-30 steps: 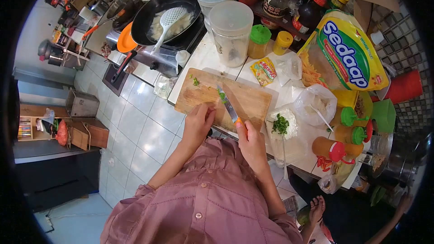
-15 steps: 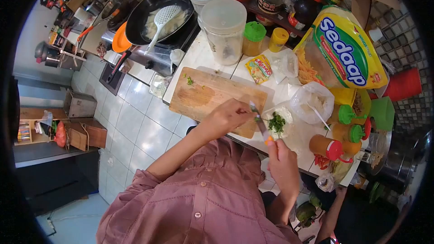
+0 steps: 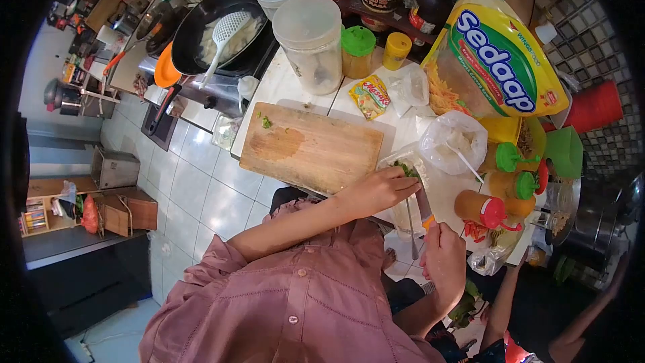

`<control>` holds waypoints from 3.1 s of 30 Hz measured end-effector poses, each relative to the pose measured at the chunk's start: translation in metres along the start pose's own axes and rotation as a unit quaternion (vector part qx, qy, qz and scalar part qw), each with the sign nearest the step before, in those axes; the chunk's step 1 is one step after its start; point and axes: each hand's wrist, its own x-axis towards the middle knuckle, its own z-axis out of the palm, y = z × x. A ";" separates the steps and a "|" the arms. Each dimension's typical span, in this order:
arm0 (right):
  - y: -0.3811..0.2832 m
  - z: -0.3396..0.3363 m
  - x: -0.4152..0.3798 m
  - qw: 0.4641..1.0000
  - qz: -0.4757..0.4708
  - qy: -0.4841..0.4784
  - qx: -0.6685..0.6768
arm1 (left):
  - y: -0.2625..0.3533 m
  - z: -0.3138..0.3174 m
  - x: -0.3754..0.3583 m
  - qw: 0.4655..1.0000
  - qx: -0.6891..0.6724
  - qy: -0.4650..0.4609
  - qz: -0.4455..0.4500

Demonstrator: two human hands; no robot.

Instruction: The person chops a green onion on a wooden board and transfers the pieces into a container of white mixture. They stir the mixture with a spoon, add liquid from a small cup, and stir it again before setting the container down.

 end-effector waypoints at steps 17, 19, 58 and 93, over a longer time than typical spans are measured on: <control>0.007 -0.019 -0.002 0.999 0.019 0.008 -0.029 | 0.010 0.003 0.006 0.992 0.078 0.026 -0.094; 0.007 -0.019 -0.003 0.999 -0.011 0.029 0.008 | 0.011 0.004 0.004 0.992 0.082 0.030 -0.094; -0.149 0.142 0.155 0.846 -0.462 0.134 -0.229 | -0.054 -0.166 -0.212 0.756 -0.160 0.220 -0.596; 0.134 0.040 0.096 0.943 0.117 0.226 0.213 | -0.122 -0.169 -0.210 0.690 -0.505 0.061 -0.514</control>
